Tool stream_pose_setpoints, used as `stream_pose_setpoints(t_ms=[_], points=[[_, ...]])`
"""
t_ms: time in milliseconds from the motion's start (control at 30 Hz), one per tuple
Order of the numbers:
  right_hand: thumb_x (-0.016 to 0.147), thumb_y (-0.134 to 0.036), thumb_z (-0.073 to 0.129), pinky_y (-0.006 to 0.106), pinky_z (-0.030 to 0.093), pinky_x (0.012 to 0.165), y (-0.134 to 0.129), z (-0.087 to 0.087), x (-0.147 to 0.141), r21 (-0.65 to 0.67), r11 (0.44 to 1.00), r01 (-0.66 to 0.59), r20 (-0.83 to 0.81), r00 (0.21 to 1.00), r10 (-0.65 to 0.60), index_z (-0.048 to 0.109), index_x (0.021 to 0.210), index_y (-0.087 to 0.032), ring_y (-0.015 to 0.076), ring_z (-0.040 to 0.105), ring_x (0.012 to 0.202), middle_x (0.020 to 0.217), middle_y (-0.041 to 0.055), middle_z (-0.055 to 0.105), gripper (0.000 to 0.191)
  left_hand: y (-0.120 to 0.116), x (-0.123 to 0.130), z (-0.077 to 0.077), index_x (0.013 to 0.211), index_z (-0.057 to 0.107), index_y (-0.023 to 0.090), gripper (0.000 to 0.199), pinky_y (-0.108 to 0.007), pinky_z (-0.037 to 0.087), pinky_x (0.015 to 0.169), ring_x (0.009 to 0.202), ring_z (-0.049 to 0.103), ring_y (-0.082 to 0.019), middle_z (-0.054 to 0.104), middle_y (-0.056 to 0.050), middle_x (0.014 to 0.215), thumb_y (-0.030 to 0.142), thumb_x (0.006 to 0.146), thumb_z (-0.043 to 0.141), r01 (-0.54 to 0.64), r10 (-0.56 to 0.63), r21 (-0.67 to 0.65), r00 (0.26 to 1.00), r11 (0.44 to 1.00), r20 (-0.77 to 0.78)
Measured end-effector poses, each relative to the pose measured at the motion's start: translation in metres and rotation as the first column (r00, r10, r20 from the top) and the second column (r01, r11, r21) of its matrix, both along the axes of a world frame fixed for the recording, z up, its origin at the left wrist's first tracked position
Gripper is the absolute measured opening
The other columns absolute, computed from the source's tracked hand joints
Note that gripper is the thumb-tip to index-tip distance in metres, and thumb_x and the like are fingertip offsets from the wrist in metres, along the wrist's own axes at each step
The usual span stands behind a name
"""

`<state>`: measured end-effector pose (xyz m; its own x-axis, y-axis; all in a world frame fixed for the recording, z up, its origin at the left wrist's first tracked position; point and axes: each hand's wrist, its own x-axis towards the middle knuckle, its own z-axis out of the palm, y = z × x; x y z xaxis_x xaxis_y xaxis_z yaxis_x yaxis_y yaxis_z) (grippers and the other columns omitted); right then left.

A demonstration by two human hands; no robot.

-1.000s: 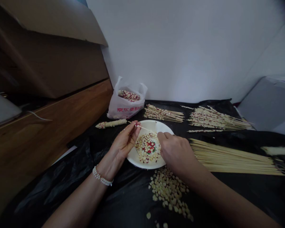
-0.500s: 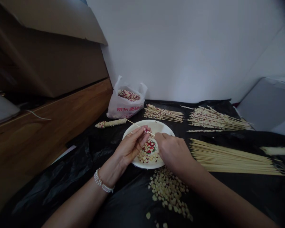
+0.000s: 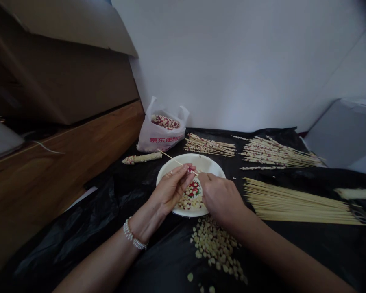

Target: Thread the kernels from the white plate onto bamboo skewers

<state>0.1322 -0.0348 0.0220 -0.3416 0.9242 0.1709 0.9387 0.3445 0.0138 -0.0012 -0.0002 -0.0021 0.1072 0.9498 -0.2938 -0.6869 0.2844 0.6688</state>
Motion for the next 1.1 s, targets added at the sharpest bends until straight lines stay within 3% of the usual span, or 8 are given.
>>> stream_pose_setpoints(t_ms=[267,500,600,733,833,933,1033,1100], points=[[0.09,-0.008,0.04,0.026,0.039,0.053,0.005,0.004,0.006,-0.001,1.0,-0.011,-0.002,1.0,0.011,0.06,0.098,-0.014,0.0194,0.067,0.072,0.09,0.0101,0.069,0.023,0.006,-0.013,0.002,0.091,0.07,0.009,0.014,-0.021,0.059,0.071,0.076,0.068,-0.011,0.071,-0.009,0.09,0.013,0.087,0.057,0.11,-0.11,0.014,0.993,0.994,-0.039],[0.091,-0.018,0.047,0.032,0.037,0.061,0.01,0.009,0.019,0.111,0.994,-0.022,-0.017,1.0,0.024,0.061,0.1,-0.015,0.0223,0.064,0.078,0.091,0.0094,0.068,0.017,0.015,-0.021,0.009,0.086,0.068,0.009,0.017,-0.014,0.057,0.067,0.07,0.067,-0.008,0.069,-0.006,0.081,0.003,0.087,0.052,-0.04,0.043,-0.064,0.998,0.997,0.035],[0.092,-0.029,0.049,0.037,0.036,0.072,0.009,0.007,0.015,0.21,0.974,-0.086,-0.042,0.994,0.097,0.06,0.107,-0.016,0.0262,0.06,0.088,0.095,0.0096,0.067,0.022,0.009,-0.012,0.002,0.084,0.069,0.009,0.017,-0.016,0.056,0.073,0.075,0.067,-0.009,0.07,-0.006,0.084,0.001,0.084,0.054,0.043,-0.043,-0.023,0.999,0.999,0.003],[0.091,-0.017,0.047,0.038,0.033,0.074,0.008,0.006,0.011,0.157,0.98,-0.126,0.01,0.992,0.126,0.063,0.094,-0.016,0.0258,0.06,0.09,0.09,0.0085,0.069,0.016,0.006,-0.011,-0.003,0.091,0.071,0.01,0.012,-0.02,0.054,0.079,0.079,0.067,-0.01,0.072,-0.007,0.088,0.012,0.084,0.061,0.246,-0.223,0.084,0.951,0.966,-0.213],[0.09,-0.012,0.044,0.036,0.034,0.071,0.01,0.007,0.014,0.1,0.993,-0.071,0.077,0.995,0.063,0.062,0.092,-0.014,0.0254,0.062,0.088,0.09,0.011,0.069,0.018,0.008,-0.016,-0.004,0.098,0.07,0.014,0.024,-0.03,0.054,0.082,0.088,0.067,-0.017,0.072,-0.009,0.095,0.032,0.086,0.059,0.332,-0.129,0.241,0.79,0.912,-0.6],[0.089,-0.008,0.042,0.033,0.034,0.067,0.013,0.004,0.017,0.058,0.998,-0.015,0.118,0.993,0.008,0.062,0.093,-0.013,0.0225,0.065,0.08,0.089,0.0122,0.07,0.021,0.008,-0.02,-0.008,0.101,0.07,0.017,0.031,-0.04,0.047,0.093,0.101,0.063,-0.024,0.071,-0.01,0.105,0.039,0.088,0.054,0.507,0.157,0.369,0.412,0.779,-0.898],[0.089,-0.009,0.043,0.031,0.036,0.065,0.017,-0.002,0.018,0.044,0.999,-0.001,0.123,0.992,-0.004,0.063,0.093,-0.014,0.0208,0.066,0.076,0.088,0.0122,0.07,0.021,0.004,-0.02,-0.015,0.11,0.068,0.021,0.031,-0.044,0.041,0.099,0.113,0.057,-0.027,0.065,-0.011,0.121,0.037,0.088,0.053,0.704,0.327,0.257,0.037,0.662,-0.944],[0.089,-0.011,0.044,0.031,0.037,0.065,0.02,-0.008,0.018,0.039,0.999,0.002,0.125,0.992,-0.007,0.063,0.094,-0.014,0.021,0.066,0.077,0.089,0.0126,0.07,0.02,0.0,-0.02,-0.018,0.112,0.066,0.021,0.032,-0.044,0.04,0.099,0.117,0.054,-0.028,0.059,-0.011,0.129,0.037,0.088,0.052,0.763,0.36,0.161,-0.099,0.625,-0.928]])
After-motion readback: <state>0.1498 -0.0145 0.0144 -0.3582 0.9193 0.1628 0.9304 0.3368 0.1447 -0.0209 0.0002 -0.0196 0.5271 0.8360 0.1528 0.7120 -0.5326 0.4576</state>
